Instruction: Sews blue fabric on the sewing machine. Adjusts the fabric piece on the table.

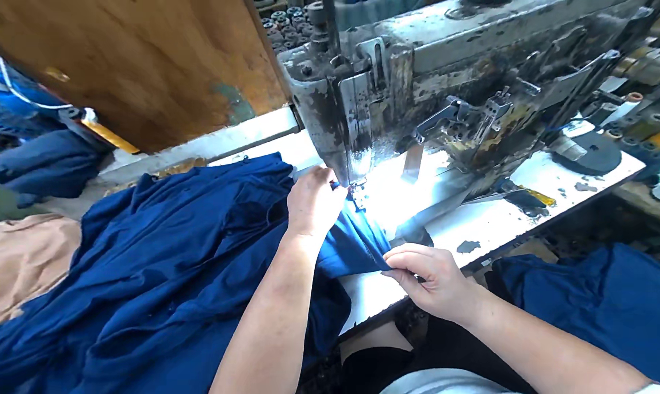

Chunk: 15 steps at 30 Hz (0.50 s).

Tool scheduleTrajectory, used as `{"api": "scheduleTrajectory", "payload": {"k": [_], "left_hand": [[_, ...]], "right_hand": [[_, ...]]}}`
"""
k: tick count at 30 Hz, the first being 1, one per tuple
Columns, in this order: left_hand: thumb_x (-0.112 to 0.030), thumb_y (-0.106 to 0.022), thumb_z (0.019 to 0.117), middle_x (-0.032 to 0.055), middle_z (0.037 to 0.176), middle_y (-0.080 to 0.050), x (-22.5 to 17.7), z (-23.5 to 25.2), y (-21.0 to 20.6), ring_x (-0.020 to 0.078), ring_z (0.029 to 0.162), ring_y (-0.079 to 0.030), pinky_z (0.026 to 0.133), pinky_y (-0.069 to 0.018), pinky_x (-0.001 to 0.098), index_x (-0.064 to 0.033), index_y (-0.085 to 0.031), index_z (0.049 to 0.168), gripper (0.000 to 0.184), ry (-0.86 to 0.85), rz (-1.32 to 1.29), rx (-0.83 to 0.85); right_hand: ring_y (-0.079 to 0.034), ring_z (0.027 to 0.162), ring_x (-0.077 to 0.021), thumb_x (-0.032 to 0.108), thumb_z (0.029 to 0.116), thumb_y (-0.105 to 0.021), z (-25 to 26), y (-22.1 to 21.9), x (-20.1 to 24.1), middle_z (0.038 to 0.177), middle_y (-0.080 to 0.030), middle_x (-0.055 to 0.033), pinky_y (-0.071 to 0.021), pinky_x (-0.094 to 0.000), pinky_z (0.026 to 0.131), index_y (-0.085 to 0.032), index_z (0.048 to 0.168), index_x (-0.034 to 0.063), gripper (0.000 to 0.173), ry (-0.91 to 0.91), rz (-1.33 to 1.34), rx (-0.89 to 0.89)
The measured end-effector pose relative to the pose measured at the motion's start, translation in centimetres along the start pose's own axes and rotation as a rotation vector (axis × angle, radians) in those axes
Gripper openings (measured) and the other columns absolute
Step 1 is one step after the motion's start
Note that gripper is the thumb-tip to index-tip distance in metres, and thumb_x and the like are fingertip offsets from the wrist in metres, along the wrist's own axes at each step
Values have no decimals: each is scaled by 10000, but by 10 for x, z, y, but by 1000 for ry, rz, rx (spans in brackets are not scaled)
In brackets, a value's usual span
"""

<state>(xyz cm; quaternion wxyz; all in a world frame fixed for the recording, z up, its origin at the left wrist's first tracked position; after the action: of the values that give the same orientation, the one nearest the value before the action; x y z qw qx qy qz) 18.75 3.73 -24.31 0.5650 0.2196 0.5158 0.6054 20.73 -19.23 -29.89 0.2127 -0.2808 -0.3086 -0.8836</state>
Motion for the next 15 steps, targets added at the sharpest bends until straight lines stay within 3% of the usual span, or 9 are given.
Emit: {"api": "scheduleTrajectory", "payload": {"k": [5,9,15], "left_hand": [[-107,-778,853,221,909,-690,6,-1,-5,417,861,-692,711,-538,610,43,-678,835,181,-76,6,-73],[-125,-770,865,166,883,-686,5,-2,-3,355,800,-687,643,-541,551,-2,-693,829,150,-49,5,-55],[-93,-741,867,199,913,-694,4,-4,-3,401,858,-694,695,-544,595,14,-695,852,117,-44,17,-89]], "right_hand": [[-708,961,-80,95,995,-637,-3,-7,-12,1023,-745,-105,-572,-177,846,-719,977,-4,130,31,53,-7],[-708,971,-85,93,999,-636,0,-7,-12,1024,-742,-114,-573,-180,860,-711,976,-16,134,34,75,0],[-705,960,-78,105,1011,-618,5,1,-14,1023,-741,-112,-570,-177,855,-712,987,-9,150,43,26,-12]]}}
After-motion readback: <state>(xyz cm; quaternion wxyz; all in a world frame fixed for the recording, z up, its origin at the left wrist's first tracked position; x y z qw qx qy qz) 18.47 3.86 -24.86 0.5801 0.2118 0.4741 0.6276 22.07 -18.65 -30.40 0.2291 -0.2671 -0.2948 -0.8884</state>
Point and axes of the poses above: each hand's wrist, its own z-axis towards the middle knuckle, its own y-axis out of the back of the hand, x = y × z, the point moved 1 cm from there along z, towards the middle knuckle
